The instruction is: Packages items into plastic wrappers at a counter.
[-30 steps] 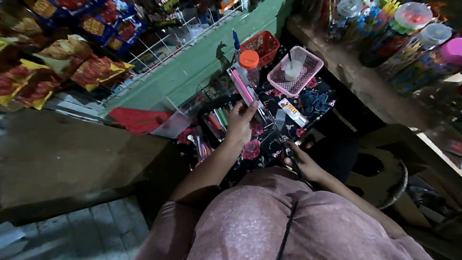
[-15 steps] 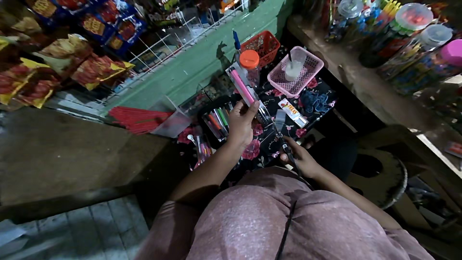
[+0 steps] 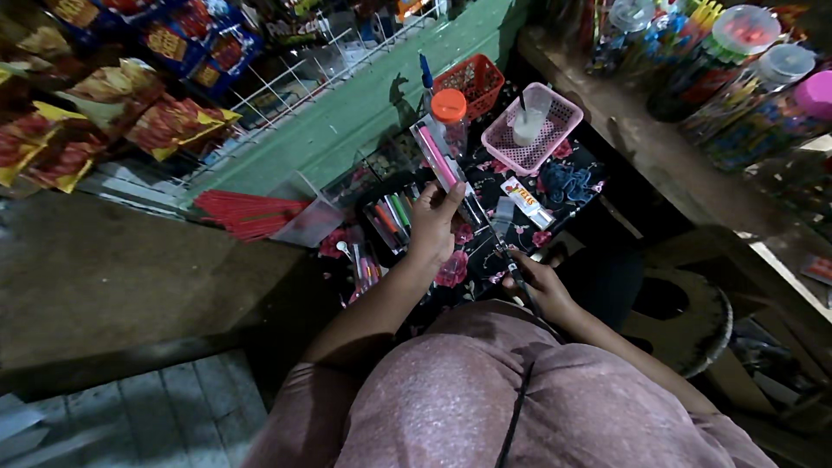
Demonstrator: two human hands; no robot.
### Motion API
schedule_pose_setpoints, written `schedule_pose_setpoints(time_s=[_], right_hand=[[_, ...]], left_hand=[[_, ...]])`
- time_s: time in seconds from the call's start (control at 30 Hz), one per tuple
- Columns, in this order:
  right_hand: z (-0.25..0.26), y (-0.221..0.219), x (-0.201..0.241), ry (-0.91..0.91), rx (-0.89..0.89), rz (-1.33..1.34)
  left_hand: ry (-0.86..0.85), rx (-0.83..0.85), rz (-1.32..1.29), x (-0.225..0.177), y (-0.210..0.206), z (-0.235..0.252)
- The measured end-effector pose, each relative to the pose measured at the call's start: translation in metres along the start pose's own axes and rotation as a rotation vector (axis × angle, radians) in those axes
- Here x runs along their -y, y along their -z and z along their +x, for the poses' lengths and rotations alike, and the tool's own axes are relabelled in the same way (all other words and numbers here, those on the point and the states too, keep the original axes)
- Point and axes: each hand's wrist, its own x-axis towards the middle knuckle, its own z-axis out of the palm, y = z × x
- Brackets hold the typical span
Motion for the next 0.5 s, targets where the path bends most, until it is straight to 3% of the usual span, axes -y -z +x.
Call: schedule_pose_setpoints(time_s=[0.13,0.33,0.5], right_hand=[[-0.001,-0.002,-0.001,0.007,-0.011,-0.007],[-0.002,0.003,-0.001,0.054,-0.008,-0.064],[0.002,0.006,0.019,-0.136,-0.001,-0.013]], left_hand=[[0.031,0.000,0.013,-0.002,0.001,-0.001],[-0.066,0.043,0.117,-0.020,0.012,0.015],[-0.010,0.134,0.160,-0.014,0.005,0.002]])
